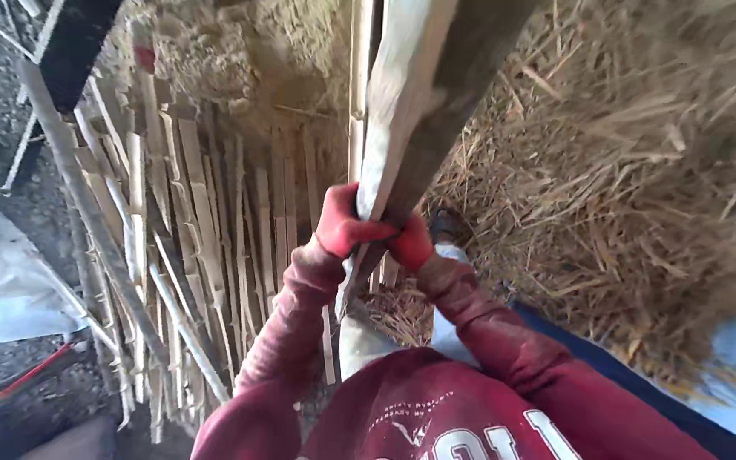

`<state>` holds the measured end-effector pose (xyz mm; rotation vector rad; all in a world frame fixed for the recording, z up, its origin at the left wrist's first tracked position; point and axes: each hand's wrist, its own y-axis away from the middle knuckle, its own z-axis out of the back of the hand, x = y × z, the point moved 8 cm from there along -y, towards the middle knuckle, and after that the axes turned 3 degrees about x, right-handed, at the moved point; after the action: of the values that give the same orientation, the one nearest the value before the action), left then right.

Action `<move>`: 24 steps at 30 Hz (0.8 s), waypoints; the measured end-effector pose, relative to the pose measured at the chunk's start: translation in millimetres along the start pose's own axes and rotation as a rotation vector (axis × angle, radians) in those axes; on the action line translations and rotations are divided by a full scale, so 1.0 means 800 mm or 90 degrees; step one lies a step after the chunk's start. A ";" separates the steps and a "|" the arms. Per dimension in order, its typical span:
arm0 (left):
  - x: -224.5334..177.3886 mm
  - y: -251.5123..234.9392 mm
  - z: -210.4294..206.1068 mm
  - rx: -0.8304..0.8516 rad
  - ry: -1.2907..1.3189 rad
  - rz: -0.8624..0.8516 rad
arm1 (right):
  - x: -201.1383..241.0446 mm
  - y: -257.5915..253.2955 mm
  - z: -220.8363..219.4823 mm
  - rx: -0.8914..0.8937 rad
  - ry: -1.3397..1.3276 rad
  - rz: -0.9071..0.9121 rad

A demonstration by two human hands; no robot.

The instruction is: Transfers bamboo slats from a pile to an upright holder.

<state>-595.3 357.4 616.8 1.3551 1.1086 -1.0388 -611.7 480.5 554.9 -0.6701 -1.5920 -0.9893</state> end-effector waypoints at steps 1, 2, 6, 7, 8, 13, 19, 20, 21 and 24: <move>-0.014 -0.029 -0.018 0.014 0.008 -0.033 | 0.018 -0.001 0.029 -0.031 0.023 0.030; -0.025 -0.054 -0.037 0.029 0.008 -0.048 | 0.033 0.001 0.055 -0.060 0.039 0.056; -0.076 -0.137 -0.120 0.061 -0.052 -0.072 | 0.081 -0.001 0.155 -0.175 0.103 0.160; -0.081 -0.150 -0.140 0.067 -0.058 -0.065 | 0.088 0.002 0.177 -0.202 0.127 0.165; -0.086 -0.163 -0.159 0.072 -0.058 -0.062 | 0.093 0.003 0.200 -0.234 0.144 0.169; -0.094 -0.231 -0.217 0.083 -0.152 -0.045 | 0.075 -0.018 0.288 -0.362 0.080 0.152; -0.041 -0.219 -0.169 -0.019 -0.101 0.044 | -0.071 -0.022 0.333 -0.390 0.067 -0.110; -0.037 -0.225 -0.152 -0.061 -0.087 0.032 | -0.101 -0.043 0.345 -0.393 0.081 -0.135; -0.034 -0.234 -0.134 -0.112 -0.074 0.009 | -0.127 -0.071 0.354 -0.388 0.085 -0.137; -0.038 -0.228 -0.089 -0.248 -0.089 -0.019 | -0.190 -0.154 0.360 -0.340 0.091 -0.155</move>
<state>-779.9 429.7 616.3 0.9444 1.1581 -0.8692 -818.7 680.7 359.9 -0.7528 -1.3058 -1.6363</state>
